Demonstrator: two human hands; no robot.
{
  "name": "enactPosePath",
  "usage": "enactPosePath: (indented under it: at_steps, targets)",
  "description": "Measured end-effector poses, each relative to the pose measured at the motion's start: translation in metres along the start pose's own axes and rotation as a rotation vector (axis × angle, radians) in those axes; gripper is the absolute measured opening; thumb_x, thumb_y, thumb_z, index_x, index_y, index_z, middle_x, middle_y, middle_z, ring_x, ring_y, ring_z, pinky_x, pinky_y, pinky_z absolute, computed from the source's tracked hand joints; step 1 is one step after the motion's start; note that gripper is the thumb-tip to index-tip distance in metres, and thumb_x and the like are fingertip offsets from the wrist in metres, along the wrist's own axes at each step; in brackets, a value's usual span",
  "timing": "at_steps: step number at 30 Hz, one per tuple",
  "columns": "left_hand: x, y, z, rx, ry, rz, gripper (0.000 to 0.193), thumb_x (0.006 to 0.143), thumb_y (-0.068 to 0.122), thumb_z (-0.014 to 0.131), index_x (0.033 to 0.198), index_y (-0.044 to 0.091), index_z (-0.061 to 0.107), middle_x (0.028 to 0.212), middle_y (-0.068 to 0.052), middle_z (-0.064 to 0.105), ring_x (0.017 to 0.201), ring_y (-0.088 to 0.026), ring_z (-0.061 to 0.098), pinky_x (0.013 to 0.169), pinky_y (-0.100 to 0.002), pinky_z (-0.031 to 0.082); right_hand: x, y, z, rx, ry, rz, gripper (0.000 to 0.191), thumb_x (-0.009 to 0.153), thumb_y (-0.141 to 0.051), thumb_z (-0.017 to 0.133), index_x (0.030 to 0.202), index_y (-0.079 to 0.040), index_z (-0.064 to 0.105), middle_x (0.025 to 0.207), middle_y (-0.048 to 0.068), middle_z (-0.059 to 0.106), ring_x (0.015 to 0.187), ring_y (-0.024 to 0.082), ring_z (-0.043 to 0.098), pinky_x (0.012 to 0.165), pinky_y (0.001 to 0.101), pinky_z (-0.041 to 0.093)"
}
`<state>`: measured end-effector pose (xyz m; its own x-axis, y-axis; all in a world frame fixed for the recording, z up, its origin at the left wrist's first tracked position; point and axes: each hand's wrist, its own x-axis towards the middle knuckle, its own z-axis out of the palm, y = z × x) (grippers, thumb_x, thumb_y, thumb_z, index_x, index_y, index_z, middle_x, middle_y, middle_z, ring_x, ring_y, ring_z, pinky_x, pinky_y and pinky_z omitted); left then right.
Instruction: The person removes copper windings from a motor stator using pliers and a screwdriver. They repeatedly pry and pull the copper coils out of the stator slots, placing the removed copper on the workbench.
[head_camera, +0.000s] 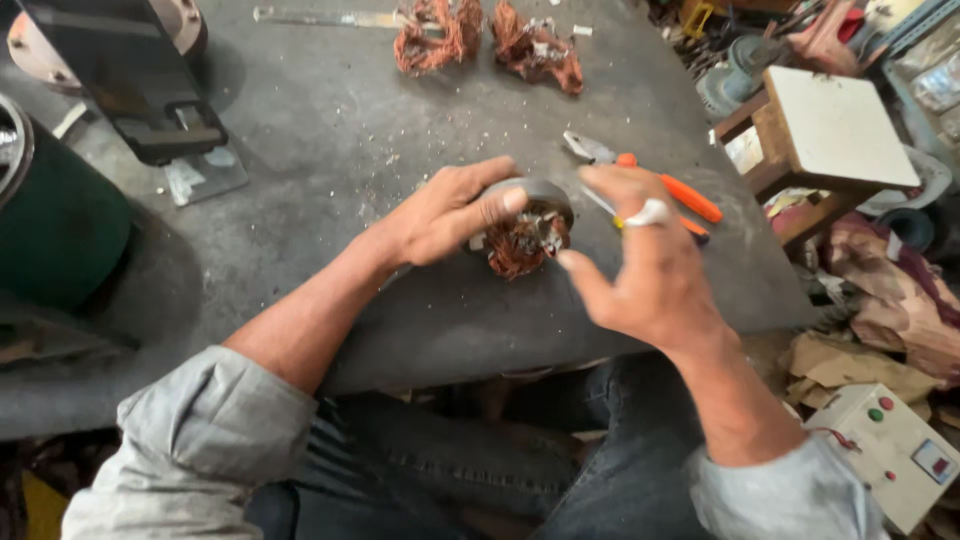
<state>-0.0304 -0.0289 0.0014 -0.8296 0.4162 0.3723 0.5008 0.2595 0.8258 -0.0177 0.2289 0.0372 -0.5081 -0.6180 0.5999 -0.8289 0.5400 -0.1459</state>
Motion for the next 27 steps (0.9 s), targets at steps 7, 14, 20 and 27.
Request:
enactPosePath:
  at_steps: [7,14,20,27]
  targets:
    - [-0.003,-0.02,-0.001,-0.17,-0.057,-0.008,0.057,0.104,0.05,0.05,0.131,0.001,0.062,0.115,-0.014,0.074,0.107,-0.019,0.067,0.091,-0.037,0.054,0.035,-0.011,0.027,-0.026,-0.091,-0.176,0.075,0.08,-0.009,0.077,0.148,-0.006,0.048,0.124,0.018,0.062,0.116,0.038,0.062,0.102,0.049,0.05]
    - [-0.001,-0.027,-0.01,-0.051,-0.064,-0.06,0.051,0.102,0.043,0.055,0.126,0.0,0.067,0.11,-0.014,0.076,0.102,-0.019,0.068,0.089,-0.037,0.055,0.051,-0.012,0.027,-0.144,-0.22,-0.185,0.077,0.069,-0.013,0.079,0.141,-0.006,0.054,0.111,0.017,0.06,0.095,0.038,0.064,0.077,0.0476,0.054]
    - [0.005,-0.025,-0.006,-0.31,-0.076,-0.025,0.052,0.108,0.04,0.054,0.134,-0.003,0.063,0.121,-0.013,0.071,0.113,-0.019,0.062,0.1,-0.038,0.052,0.057,-0.011,0.03,-0.22,-0.194,-0.244,0.084,0.071,-0.025,0.08,0.144,0.003,0.051,0.108,0.018,0.057,0.089,0.034,0.068,0.076,0.0405,0.06]
    - [0.013,-0.018,-0.008,-0.303,-0.041,-0.002,0.053,0.109,0.042,0.05,0.136,-0.003,0.061,0.124,-0.012,0.07,0.118,-0.019,0.062,0.106,-0.037,0.049,0.071,-0.004,0.029,-0.319,-0.319,-0.104,0.08,0.065,-0.033,0.084,0.136,-0.006,0.057,0.096,0.015,0.066,0.073,0.036,0.072,0.067,0.0445,0.061]
